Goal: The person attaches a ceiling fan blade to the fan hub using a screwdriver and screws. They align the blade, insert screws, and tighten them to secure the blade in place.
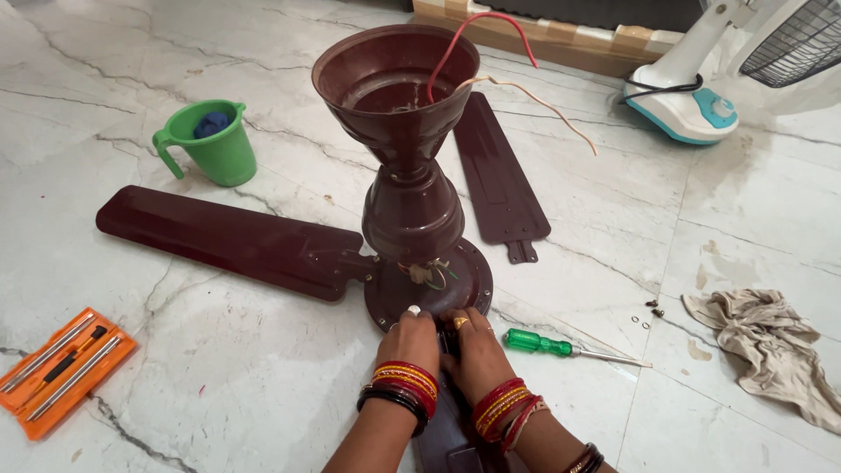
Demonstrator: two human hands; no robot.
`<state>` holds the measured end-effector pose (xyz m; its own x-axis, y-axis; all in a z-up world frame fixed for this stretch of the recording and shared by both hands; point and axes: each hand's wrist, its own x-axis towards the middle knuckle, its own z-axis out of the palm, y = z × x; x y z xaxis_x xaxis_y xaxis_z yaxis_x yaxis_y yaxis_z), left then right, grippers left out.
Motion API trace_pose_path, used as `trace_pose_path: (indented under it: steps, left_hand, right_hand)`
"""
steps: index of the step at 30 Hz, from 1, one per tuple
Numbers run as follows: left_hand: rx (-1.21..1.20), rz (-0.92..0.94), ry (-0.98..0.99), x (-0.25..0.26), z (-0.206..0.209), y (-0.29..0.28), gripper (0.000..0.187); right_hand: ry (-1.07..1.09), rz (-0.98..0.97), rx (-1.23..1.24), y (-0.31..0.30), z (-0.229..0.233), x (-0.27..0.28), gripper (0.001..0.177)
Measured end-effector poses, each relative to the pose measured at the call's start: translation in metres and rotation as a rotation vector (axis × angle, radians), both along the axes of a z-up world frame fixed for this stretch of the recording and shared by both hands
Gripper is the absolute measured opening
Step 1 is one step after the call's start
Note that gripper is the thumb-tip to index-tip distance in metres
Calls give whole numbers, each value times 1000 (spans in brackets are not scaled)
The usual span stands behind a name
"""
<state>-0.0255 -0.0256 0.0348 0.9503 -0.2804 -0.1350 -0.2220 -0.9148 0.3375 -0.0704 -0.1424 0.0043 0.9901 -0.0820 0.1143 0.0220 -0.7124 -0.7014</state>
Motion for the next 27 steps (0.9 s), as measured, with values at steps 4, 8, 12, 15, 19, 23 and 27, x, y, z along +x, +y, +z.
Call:
trace_pose_path:
  steps: [4,8,12,15,19,23,27]
  left_hand:
    - [-57,-41,-33,-1,-2,4,24]
    - [-110,51,112,0,8,14,20]
    - [-146,60,148,-3,16,15,33]
    - [-139,72,139,-4,16,11,21]
    - [43,-74,47,1,7,5,32]
    - [68,-151,15,3,3,5,35]
    - [-37,-135,5,-1,8,11,33]
  right_hand:
    - [-3,-1,12,-1,2,0,60]
    - [13,-3,20,-1,1,2,61]
    - [-30,-15,31,1,-1,1,57]
    - [-24,-18,18,1,-4,1,59]
    - [-77,11,-3,0,-11,0,53]
    - [-112,16,-4,-1,-14,2,45]
    - [-75,19,18,0,-12,1,51]
